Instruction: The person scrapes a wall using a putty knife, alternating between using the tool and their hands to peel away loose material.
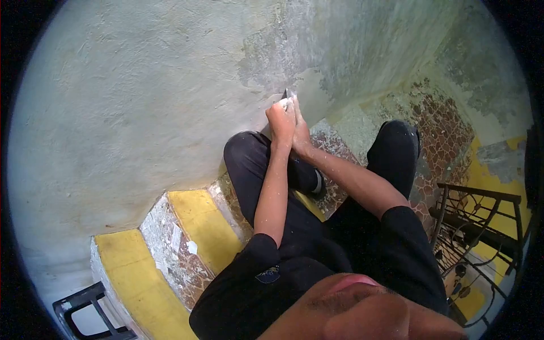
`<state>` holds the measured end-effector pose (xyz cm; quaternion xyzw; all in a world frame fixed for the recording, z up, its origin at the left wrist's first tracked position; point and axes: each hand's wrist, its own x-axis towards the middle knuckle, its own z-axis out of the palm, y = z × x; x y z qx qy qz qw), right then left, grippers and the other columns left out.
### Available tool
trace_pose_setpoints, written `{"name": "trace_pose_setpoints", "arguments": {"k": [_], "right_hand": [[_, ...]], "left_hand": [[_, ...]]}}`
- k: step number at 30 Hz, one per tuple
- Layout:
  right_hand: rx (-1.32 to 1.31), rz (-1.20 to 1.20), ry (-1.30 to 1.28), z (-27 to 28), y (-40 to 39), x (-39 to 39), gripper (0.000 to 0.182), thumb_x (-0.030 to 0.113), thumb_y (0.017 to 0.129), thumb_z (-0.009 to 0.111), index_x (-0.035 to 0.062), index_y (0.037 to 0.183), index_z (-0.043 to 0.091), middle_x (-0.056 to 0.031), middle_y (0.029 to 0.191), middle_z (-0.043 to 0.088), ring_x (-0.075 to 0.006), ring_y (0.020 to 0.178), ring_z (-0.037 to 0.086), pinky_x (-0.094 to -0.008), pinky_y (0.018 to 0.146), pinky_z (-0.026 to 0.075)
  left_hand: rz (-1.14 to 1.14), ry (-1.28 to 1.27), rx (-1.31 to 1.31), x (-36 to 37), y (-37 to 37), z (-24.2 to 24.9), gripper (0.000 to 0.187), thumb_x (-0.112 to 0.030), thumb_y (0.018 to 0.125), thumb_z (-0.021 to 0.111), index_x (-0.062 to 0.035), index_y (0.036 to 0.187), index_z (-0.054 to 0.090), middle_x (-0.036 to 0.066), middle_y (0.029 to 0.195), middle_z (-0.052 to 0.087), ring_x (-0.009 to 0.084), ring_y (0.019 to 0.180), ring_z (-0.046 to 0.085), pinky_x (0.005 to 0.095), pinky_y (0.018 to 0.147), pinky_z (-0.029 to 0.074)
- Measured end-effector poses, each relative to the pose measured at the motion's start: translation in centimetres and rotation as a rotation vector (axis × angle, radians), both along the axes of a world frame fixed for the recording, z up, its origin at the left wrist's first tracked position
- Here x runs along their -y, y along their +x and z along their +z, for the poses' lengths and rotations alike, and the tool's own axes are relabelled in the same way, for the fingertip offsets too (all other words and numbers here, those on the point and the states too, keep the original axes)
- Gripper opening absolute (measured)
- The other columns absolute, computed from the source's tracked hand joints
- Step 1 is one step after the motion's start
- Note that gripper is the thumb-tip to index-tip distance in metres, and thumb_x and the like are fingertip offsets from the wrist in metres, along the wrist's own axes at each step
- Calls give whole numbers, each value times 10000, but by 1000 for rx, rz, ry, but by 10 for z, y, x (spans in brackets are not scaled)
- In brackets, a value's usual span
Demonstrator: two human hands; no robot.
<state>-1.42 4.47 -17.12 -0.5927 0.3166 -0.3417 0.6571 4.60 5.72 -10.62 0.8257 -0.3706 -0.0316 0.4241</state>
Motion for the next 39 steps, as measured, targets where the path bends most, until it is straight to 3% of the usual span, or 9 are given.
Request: {"name": "trace_pose_setpoints", "arguments": {"k": [4, 6, 15, 18, 20, 24, 32, 36, 39], "right_hand": [[-92, -4, -52, 0, -4, 6, 905, 291, 995, 657, 231, 1687, 77, -234, 1478, 549, -309, 1286, 579, -397, 1070, 443], [-67, -29, -70, 6, -10, 21, 926, 308, 983, 673, 239, 1687, 76, -240, 1482, 547, -323, 1291, 583, -400, 1066, 448], [-179, -3, -148, 3, -37, 61, 992, 358, 929, 720, 289, 1682, 79, -257, 1470, 559, -380, 1233, 634, -445, 1014, 493], [-167, 112, -91, -2, -49, 57, 959, 348, 950, 696, 250, 1684, 87, -236, 1579, 455, -348, 1407, 508, -390, 1124, 413], [-281, 141, -329, -24, -46, 50, 923, 355, 947, 695, 263, 1679, 142, -259, 1563, 466, -375, 1407, 508, -396, 1125, 415], [-256, 135, -152, -7, -48, 39, 822, 368, 941, 697, 249, 1646, 289, -283, 1532, 487, -419, 1430, 470, -421, 1167, 382], [-346, 137, -112, 1, -50, 39, 836, 405, 949, 657, 319, 1654, 215, -346, 1433, 541, -489, 1354, 512, -472, 1123, 418], [-419, 156, -83, 8, -51, 39, 875, 386, 933, 701, 309, 1659, 218, -330, 1396, 584, -456, 1291, 589, -447, 1062, 470], [-298, 39, -267, -4, -48, 36, 816, 325, 956, 644, 334, 1650, 216, -370, 1238, 640, -540, 1174, 612, -515, 994, 490]], "left_hand": [[-20, 22, -59, 9, 5, -12, 274, -192, 962, 701, 78, 985, 744, 223, 787, 746, 156, 735, 737, 354, 652, 548], [-88, -277, -87, 22, 0, -24, 283, -201, 968, 704, 79, 998, 741, 218, 780, 747, 138, 742, 727, 345, 645, 540], [-44, -196, -119, 50, -22, -28, 254, -206, 980, 684, 34, 1019, 759, 250, 803, 731, 187, 697, 734, 365, 651, 542], [48, -249, -133, 38, -36, -30, 244, -196, 981, 675, 24, 1028, 768, 238, 792, 734, 187, 676, 723, 367, 659, 544], [130, -250, -226, 27, -33, -45, 265, -198, 983, 681, 45, 1043, 770, 187, 793, 763, 171, 687, 713, 363, 675, 547], [113, -277, -258, 21, -27, -50, 288, -201, 975, 714, 79, 1021, 767, 137, 802, 778, 147, 689, 702, 349, 654, 537], [114, -295, -307, 24, -22, -62, 255, -162, 971, 711, 84, 1003, 771, 73, 788, 764, 103, 680, 651, 332, 622, 516], [108, -323, -332, 23, -25, -56, 250, -150, 972, 706, 89, 1010, 769, 60, 811, 767, 102, 693, 652, 326, 623, 514], [82, -326, -332, 24, -16, -71, 254, -149, 974, 705, 92, 1024, 766, 64, 836, 771, 100, 715, 660, 325, 638, 523]]}}
